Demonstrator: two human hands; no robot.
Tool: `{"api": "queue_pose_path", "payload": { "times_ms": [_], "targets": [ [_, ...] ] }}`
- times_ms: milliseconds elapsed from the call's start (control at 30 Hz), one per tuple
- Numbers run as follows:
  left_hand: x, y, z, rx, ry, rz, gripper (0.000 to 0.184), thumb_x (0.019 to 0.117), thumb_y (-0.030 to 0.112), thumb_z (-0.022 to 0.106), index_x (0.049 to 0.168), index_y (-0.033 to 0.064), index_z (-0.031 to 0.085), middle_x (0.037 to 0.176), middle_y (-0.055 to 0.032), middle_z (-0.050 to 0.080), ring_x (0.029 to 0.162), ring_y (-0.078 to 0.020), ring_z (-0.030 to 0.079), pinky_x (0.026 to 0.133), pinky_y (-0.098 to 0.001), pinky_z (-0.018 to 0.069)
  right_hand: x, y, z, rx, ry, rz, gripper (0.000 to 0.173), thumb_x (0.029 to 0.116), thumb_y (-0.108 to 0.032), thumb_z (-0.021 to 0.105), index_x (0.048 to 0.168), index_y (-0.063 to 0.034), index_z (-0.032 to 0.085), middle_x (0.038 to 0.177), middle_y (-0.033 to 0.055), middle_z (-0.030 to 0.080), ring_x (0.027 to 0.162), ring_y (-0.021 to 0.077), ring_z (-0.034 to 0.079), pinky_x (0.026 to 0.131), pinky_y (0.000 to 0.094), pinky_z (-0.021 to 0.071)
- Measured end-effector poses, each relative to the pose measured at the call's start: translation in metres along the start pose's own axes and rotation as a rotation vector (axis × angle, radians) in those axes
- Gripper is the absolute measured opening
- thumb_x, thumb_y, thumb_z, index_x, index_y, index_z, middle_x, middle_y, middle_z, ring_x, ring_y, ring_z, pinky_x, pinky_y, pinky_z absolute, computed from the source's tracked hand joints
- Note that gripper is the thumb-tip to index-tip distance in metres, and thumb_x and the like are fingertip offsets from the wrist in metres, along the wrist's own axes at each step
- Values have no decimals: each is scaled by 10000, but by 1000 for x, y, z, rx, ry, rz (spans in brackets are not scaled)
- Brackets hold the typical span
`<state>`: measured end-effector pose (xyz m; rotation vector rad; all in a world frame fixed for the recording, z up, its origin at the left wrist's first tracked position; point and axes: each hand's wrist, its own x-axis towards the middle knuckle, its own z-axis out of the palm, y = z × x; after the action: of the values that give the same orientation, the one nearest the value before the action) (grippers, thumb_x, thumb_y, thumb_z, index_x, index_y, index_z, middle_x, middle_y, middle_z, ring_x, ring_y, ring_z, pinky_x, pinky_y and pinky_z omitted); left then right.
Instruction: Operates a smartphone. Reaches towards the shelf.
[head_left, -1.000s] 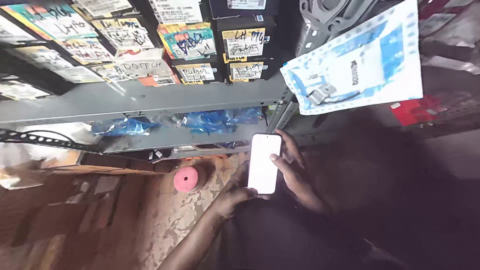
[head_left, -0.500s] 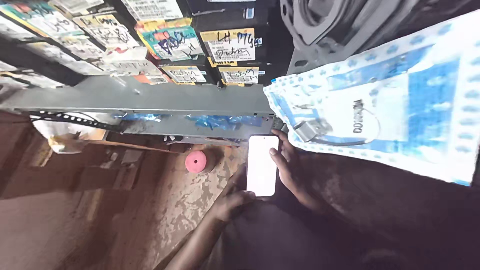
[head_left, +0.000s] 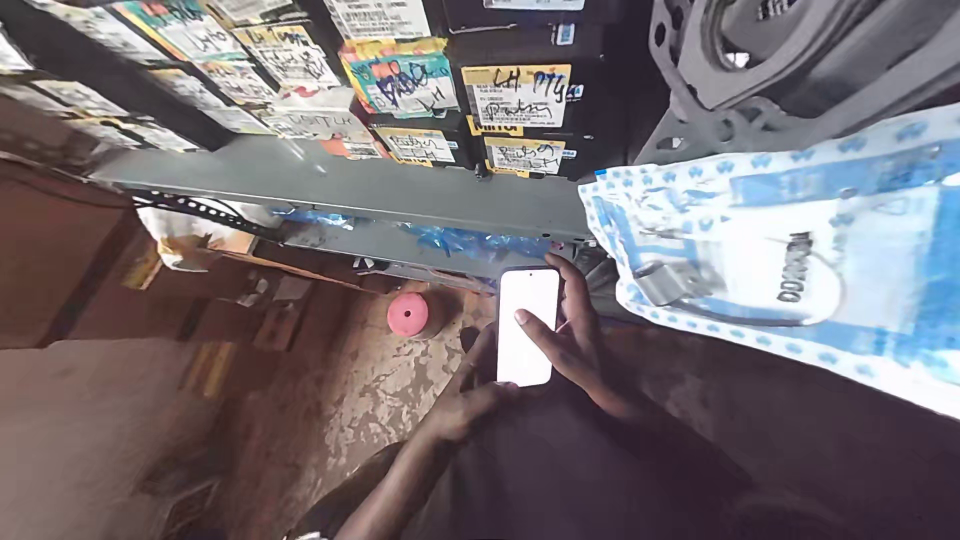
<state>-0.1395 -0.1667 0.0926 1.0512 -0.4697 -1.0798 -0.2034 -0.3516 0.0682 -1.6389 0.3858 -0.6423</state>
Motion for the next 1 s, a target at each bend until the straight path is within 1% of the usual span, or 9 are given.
{"api": "queue_pose_path", "payload": {
  "times_ms": [67,200,300,367,467,567,667,800,1000],
  "targets": [
    [-5,2,-2,24,13,10,767,921,97,673,1576,161,280,1394,72,603,1196,-49,625,1022,-283,540,1,1,6,-32,13,-31,800,886,-349,764,1502,10,401,1446,173,548,1271,148,583,1047,325,523],
    [-3,0,-12,-1,-46,67,714,937,118,659,1569,234,347,1397,79,608,1193,-45,627,1017,-278,540,3,-3,9,155,-12,-17,751,936,-340,695,1473,93,395,1435,190,536,1281,114,569,1064,268,511],
    [-3,-3,-17,-63,-82,63,684,931,126,648,1550,216,370,1370,39,620,1173,-68,636,992,-296,552,-1,-2,7,136,-27,31,712,993,-386,604,1490,79,395,1419,182,552,1255,95,579,1036,249,513],
    [-6,-3,-13,-87,-13,35,620,914,156,672,1489,226,451,1272,63,675,1078,-33,669,919,-251,573,-4,0,5,143,-66,72,734,978,-349,616,1528,60,354,1434,180,549,1251,99,589,1032,249,521],
    [-11,-10,-16,-101,71,24,589,916,163,667,1476,235,497,1257,35,691,1076,-59,678,932,-277,572,-16,9,1,184,-194,71,829,949,-277,676,1577,50,246,1500,193,496,1308,156,577,1084,309,525],
    [-13,-18,-17,-112,133,29,566,897,146,659,1443,202,524,1245,-3,694,1088,-97,679,945,-321,570,-31,13,1,88,-269,89,943,907,-346,725,1591,48,210,1516,169,497,1331,124,557,1095,303,511],
    [-11,-23,-17,-121,98,46,588,908,147,623,1479,191,489,1299,-35,666,1135,-125,661,977,-350,558,-38,12,-3,34,-325,82,1011,884,-335,759,1607,29,153,1537,151,477,1372,106,522,1138,298,486],
    [-9,-26,-11,-136,59,72,572,927,181,579,1487,161,462,1345,-45,632,1194,-138,627,1017,-369,530,-43,14,-10,-47,-336,77,1105,817,-384,792,1621,-18,128,1490,118,532,1315,85,570,1080,320,537],
    [-7,-28,-2,-209,-1,80,604,941,154,532,1530,140,400,1399,-52,593,1246,-147,595,1054,-384,505,-50,12,-17,-72,-335,93,1133,809,-398,801,1620,-7,113,1473,137,541,1281,88,593,1047,309,552]
  ]
}}
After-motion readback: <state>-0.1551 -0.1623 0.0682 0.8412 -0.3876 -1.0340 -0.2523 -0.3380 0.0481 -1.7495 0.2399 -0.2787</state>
